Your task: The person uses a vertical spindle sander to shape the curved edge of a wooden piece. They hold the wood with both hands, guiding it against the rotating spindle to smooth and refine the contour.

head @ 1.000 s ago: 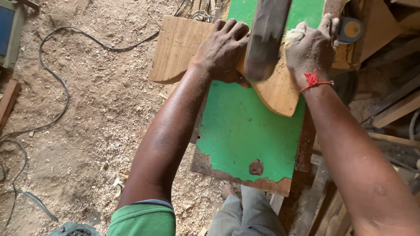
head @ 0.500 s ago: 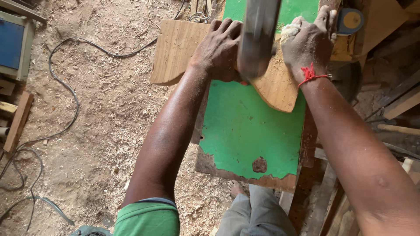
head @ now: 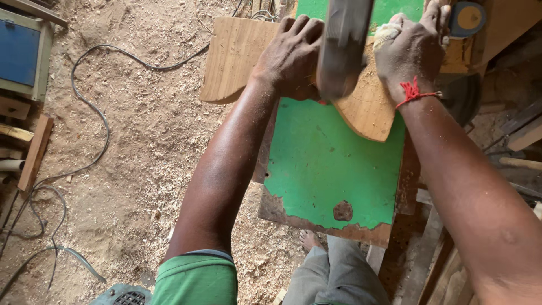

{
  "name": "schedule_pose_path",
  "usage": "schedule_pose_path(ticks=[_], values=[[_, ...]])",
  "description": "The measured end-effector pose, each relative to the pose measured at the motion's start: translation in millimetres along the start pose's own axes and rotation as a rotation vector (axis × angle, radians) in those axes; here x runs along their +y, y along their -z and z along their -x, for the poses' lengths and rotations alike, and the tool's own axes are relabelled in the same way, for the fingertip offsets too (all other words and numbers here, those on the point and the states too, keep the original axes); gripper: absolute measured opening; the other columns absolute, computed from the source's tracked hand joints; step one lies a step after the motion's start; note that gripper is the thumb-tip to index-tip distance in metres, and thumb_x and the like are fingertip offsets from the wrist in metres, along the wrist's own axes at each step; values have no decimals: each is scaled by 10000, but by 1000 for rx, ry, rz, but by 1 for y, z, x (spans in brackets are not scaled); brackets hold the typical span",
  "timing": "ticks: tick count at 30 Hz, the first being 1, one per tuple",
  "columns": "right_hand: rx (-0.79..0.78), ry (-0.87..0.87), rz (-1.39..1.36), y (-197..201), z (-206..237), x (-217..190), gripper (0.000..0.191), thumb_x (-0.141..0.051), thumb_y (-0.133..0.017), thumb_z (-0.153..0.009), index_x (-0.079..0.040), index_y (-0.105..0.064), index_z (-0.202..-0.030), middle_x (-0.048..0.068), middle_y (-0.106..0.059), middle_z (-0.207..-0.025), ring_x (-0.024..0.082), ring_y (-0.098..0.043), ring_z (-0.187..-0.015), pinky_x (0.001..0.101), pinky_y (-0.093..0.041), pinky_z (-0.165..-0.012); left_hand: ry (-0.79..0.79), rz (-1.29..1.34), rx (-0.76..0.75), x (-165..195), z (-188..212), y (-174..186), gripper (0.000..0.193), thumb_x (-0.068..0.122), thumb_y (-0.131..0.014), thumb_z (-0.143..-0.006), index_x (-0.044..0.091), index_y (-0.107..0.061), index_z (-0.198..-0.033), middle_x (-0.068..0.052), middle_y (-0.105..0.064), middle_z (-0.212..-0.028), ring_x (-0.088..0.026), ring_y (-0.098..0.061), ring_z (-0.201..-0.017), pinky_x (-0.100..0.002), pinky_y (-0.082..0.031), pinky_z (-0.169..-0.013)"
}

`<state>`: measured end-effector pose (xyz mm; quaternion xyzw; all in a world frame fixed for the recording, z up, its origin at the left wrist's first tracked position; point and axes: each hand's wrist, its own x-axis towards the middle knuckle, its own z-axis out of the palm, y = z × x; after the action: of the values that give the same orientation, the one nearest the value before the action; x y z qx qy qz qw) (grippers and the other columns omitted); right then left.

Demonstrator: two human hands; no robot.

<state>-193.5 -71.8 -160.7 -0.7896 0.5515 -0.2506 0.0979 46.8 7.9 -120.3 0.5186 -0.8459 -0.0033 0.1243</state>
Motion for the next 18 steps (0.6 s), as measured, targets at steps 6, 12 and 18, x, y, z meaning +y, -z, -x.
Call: schedule_pose_path(ticks=[6,12,18], values=[[70,51,28,2,1,-3,287,-208,-525,-1072,-52,-763,-1108,367,-404,-1555,578,-376,-1406,589,-385,-1168,-11,-13,26,0,1,-1,1087,659,-966,-504,76,-611,-1349,-141,-531,-1260,-328,-465,-1200,-473,-355,-1009],[42,42,-14,2,3,-1,320,-184,-465,-1072,-20,-740,-1073,379,-403,-1563,592,-352,-1432,582,-346,-1189,-26,15,10,-2,0,2,1125,712,-963,-445,49,-637,-1294,-149,-534,-1246,-337,-465,-1193,-480,-344,-1013],[27,16,2,-3,-1,-1,317,-197,-488,-997,-72,-742,-1140,429,-383,-1524,613,-336,-1401,567,-318,-1190,-40,16,14,-1,-2,7,1110,730,-947,-435,23,-652,-1238,-148,-544,-1223,-343,-469,-1189,-487,-342,-1029]])
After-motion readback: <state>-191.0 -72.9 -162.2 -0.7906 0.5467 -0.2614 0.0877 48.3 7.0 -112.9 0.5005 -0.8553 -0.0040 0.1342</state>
